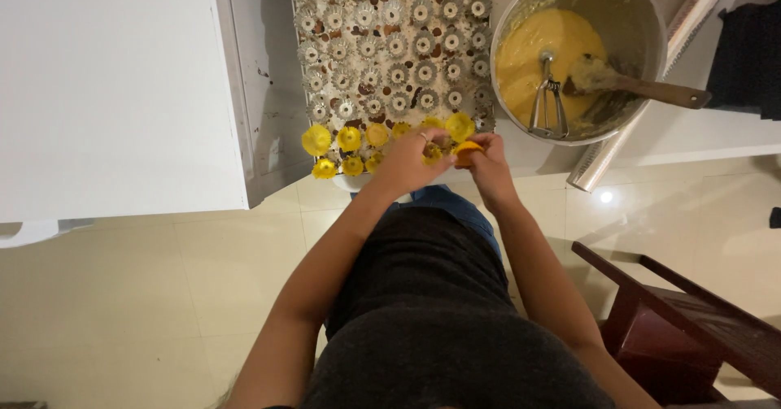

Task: Placing paper liners into muffin tins and preparing to scoop batter.

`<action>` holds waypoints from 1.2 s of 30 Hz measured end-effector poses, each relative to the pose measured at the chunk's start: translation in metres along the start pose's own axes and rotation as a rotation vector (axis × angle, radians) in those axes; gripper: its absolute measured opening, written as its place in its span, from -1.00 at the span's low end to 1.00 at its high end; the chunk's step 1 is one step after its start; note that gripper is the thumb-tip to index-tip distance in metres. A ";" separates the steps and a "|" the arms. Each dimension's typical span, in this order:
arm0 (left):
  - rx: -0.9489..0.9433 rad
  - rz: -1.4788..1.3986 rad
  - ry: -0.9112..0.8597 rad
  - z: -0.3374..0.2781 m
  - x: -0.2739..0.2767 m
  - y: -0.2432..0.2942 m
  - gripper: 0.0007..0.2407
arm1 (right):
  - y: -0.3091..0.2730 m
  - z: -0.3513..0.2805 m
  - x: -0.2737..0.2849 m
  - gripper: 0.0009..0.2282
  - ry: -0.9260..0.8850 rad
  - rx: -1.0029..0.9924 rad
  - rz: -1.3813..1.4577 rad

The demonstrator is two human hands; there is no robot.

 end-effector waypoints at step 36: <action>0.153 -0.353 -0.092 -0.004 -0.007 -0.036 -0.69 | -0.054 -0.042 -0.029 -0.84 0.200 0.307 -0.400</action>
Point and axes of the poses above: each hand's wrist, its own z-axis towards the middle knuckle, its own x-axis out of the back of the hand, y = z × x, the point moved 4 cm from there along z, towards the middle knuckle, and after that the axes turned 3 degrees about -y, right-handed, at the moved point
